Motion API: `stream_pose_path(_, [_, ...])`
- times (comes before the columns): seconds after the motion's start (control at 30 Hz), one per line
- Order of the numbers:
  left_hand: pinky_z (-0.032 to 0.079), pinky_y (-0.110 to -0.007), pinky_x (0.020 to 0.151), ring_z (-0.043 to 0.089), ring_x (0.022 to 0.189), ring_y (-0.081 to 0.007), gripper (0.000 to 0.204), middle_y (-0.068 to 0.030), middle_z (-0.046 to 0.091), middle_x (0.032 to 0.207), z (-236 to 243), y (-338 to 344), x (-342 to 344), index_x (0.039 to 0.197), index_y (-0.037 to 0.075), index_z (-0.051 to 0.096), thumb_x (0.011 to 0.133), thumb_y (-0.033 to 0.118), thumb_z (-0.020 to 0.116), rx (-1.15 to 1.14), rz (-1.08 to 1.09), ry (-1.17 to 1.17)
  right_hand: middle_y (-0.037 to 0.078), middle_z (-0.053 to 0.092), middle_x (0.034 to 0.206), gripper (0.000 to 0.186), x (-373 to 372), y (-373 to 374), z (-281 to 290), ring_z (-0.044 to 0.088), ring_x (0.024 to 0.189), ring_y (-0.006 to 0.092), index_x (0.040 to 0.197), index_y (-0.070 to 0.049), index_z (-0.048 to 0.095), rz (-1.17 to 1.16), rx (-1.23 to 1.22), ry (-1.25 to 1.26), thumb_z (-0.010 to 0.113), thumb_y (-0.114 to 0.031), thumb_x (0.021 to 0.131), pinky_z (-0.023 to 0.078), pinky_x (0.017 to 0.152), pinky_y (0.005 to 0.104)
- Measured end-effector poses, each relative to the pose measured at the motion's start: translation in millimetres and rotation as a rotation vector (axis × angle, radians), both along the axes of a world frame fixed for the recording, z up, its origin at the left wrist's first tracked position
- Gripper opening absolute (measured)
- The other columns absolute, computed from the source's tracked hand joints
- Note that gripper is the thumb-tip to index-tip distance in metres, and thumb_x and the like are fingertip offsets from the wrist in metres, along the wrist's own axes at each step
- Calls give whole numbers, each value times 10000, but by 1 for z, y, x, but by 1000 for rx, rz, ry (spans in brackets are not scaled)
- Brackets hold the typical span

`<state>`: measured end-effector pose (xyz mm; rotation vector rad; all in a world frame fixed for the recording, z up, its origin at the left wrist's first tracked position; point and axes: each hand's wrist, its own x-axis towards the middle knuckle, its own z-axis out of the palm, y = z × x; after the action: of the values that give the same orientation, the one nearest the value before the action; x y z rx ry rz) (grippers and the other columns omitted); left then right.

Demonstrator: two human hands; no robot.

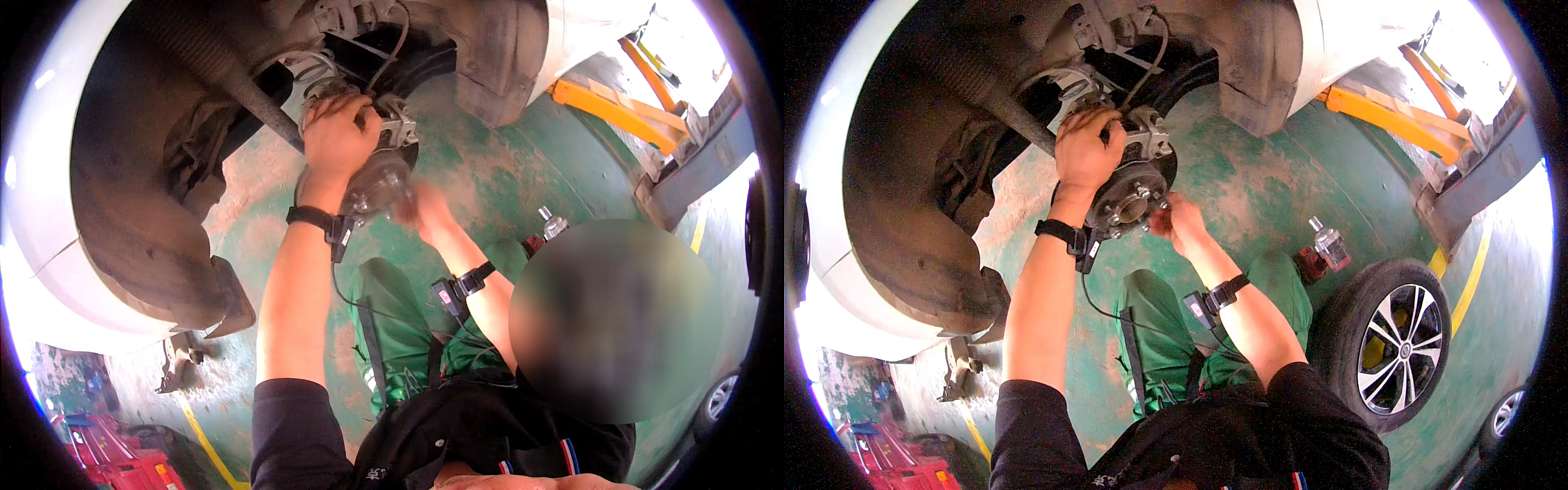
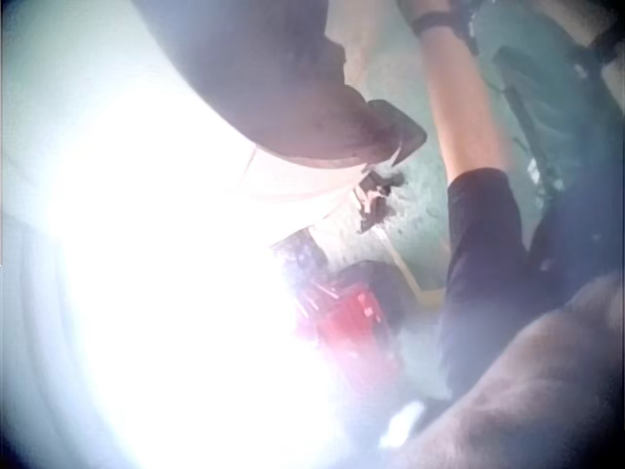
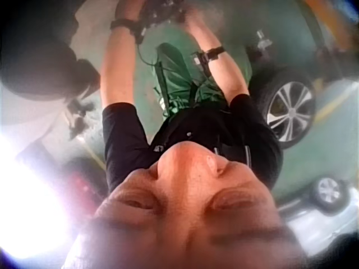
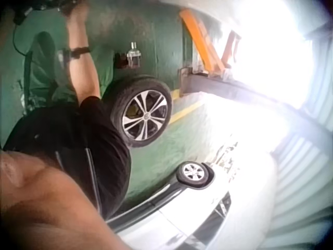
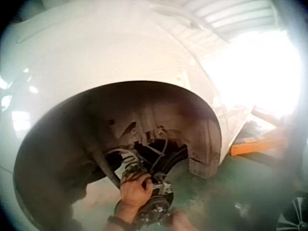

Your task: The person uses a power tool to remove a lug nut from a car wheel, then walks to the other side of the car, removes the remaining lug nuts by hand, and pulls the brake rotor towards them.

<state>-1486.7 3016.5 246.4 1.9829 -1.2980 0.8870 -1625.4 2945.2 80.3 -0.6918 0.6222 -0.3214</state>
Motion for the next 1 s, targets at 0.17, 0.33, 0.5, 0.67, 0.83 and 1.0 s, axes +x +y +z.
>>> stream_pose_path(0.17, [465, -420, 1013, 667, 1046, -298, 221, -76, 751, 1052, 4, 2, -1, 975, 120, 770, 878, 246, 617, 12, 8, -27, 106, 639, 792, 303, 2, 3, 4, 626, 621, 214, 994, -14, 607, -70, -41, 13, 454, -273, 1034, 579, 607, 415])
stream_pose_path(0.33, [454, -418, 1016, 675, 1004, -284, 233, -71, 756, 1012, 3, 3, -1, 955, 113, 775, 866, 253, 612, 4, 2, -44, 98, 631, 775, 299, 5, 4, 7, 630, 622, 221, 964, -10, 603, -43, 99, -31, 458, -263, 1030, 578, 591, 408])
stream_pose_path(0.5, [454, -421, 1015, 674, 1004, -289, 239, -71, 756, 1009, -1, 9, 5, 972, 116, 778, 871, 253, 610, 30, 26, -80, 98, 629, 783, 323, 1, 14, 22, 633, 646, 220, 970, -1, 584, 1, 58, 17, 454, -286, 1046, 567, 577, 394])
stream_pose_path(0.67, [454, -424, 1015, 674, 1008, -293, 240, -77, 759, 997, 4, -1, 0, 974, 112, 780, 875, 249, 609, 24, 7, -57, 94, 626, 784, 336, 4, 2, 8, 634, 664, 214, 975, -2, 578, -50, 60, -50, 449, -301, 1056, 556, 569, 381])
stream_pose_path(0.83, [457, -430, 1012, 674, 1010, -295, 237, -77, 759, 999, 2, -1, 0, 970, 108, 779, 878, 243, 608, 14, -7, -67, 94, 624, 783, 302, 3, 5, 10, 629, 650, 218, 993, -16, 571, -128, 77, -60, 451, -287, 1048, 556, 585, 375])
stream_pose_path(1.0, [458, -430, 1006, 673, 1007, -295, 228, -77, 758, 1004, 2, 2, 0, 960, 108, 775, 880, 242, 608, 25, -2, -42, 86, 623, 799, 268, 0, 7, 10, 616, 650, 203, 984, -34, 575, -40, 91, -77, 448, -264, 1035, 551, 598, 361])
